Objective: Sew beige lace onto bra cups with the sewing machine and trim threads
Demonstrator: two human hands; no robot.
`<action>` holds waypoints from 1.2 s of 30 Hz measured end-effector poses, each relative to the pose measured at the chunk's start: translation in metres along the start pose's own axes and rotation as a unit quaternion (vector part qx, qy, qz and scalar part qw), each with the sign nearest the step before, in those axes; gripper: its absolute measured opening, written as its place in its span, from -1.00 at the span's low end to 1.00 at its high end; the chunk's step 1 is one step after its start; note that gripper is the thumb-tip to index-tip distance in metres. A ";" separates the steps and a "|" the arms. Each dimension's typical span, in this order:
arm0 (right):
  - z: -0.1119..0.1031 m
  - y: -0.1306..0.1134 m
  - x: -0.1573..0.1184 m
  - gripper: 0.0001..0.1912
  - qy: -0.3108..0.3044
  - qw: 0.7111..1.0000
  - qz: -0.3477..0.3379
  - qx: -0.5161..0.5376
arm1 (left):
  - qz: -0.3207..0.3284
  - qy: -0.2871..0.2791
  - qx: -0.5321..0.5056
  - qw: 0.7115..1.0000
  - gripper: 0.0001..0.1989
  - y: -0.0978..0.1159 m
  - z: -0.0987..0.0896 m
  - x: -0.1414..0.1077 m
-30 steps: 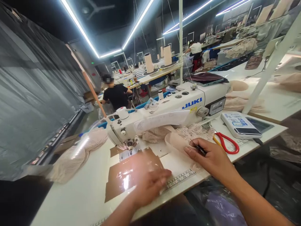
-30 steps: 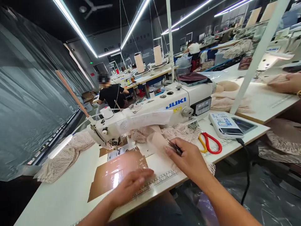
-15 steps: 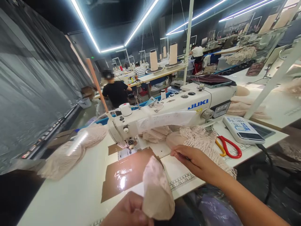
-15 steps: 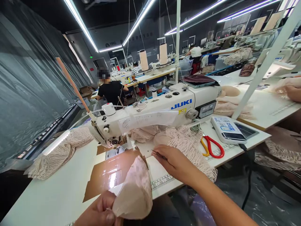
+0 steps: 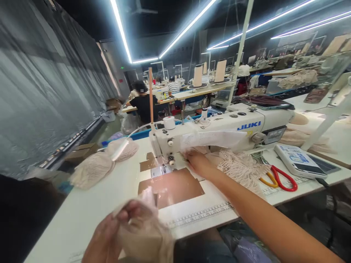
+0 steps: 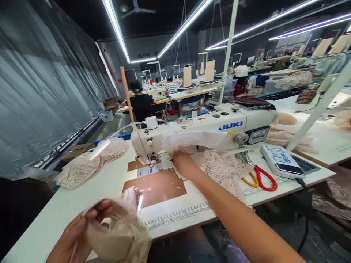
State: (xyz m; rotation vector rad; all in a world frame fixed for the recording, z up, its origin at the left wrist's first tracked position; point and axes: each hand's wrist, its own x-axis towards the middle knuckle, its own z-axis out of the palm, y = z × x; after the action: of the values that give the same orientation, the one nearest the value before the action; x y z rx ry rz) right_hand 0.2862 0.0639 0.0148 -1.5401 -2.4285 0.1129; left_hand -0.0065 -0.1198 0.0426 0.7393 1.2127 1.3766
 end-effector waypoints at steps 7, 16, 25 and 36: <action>0.012 -0.049 -0.084 -0.62 -0.113 0.944 -0.193 0.241 | -0.021 -0.082 0.074 0.994 -0.55 -0.015 -0.016 0.042; -0.020 -0.114 -0.067 -0.46 -0.164 0.898 -0.051 0.406 | 0.021 -0.264 0.127 0.956 -0.52 -0.005 -0.015 0.039; 0.005 -0.149 -0.034 -0.53 -0.206 0.803 -0.117 0.546 | 0.013 -0.344 0.129 0.930 -0.49 0.000 -0.012 0.040; 0.012 -0.082 -0.049 -0.59 -0.007 0.960 -0.029 0.277 | 0.035 -0.297 0.208 0.931 -0.36 -0.002 -0.017 0.043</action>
State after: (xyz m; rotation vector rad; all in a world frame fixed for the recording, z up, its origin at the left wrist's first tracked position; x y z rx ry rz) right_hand 0.2314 -0.0148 0.0114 -1.2107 -2.1819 0.7254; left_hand -0.0303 -0.0827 0.0275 1.3932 0.9922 0.8450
